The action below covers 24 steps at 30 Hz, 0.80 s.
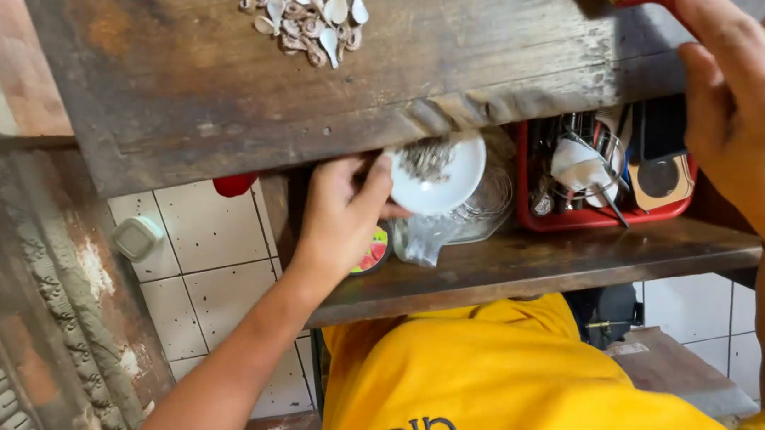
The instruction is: The person sweeps small metal pieces from a wooden workbench into a white bowl using a brush, then uses a metal file to smooth the edges of individual metal pieces. The person handles the pieces one at a time and places them back on the workbench.
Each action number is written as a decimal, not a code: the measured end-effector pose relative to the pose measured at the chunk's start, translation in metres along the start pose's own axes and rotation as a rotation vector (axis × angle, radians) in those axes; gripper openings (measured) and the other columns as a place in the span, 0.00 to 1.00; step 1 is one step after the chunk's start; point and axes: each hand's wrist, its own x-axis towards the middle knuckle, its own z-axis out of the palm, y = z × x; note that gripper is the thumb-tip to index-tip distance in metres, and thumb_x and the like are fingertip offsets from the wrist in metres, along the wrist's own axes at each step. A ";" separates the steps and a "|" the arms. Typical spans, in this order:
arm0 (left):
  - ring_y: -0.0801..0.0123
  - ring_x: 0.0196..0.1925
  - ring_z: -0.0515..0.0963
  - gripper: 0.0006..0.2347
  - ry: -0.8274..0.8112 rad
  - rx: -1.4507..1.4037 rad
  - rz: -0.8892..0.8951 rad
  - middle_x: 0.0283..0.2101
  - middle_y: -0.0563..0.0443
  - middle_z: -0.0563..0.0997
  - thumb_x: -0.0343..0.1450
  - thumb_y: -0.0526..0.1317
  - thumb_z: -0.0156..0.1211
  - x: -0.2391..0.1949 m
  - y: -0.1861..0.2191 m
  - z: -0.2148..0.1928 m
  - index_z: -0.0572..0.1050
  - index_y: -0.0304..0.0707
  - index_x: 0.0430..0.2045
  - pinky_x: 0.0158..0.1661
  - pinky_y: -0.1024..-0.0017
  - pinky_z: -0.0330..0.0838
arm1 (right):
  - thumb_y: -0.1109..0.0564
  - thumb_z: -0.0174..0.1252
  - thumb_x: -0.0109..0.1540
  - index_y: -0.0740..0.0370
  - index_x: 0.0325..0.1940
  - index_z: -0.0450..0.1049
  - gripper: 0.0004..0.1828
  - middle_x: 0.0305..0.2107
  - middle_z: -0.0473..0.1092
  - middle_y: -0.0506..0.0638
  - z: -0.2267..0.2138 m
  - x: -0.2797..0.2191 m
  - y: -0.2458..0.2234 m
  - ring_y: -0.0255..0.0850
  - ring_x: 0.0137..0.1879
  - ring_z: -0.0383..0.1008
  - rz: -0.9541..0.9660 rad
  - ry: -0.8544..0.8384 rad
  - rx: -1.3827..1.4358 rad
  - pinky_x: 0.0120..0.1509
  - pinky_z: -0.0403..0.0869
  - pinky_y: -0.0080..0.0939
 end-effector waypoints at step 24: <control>0.74 0.35 0.84 0.17 -0.140 0.490 0.084 0.44 0.49 0.84 0.77 0.43 0.46 -0.032 0.026 -0.017 0.71 0.38 0.58 0.32 0.77 0.90 | 0.47 0.58 0.58 0.51 0.63 0.62 0.29 0.52 0.63 0.58 0.145 0.028 -0.064 0.52 0.31 0.77 -0.357 -0.465 0.135 0.24 0.73 0.52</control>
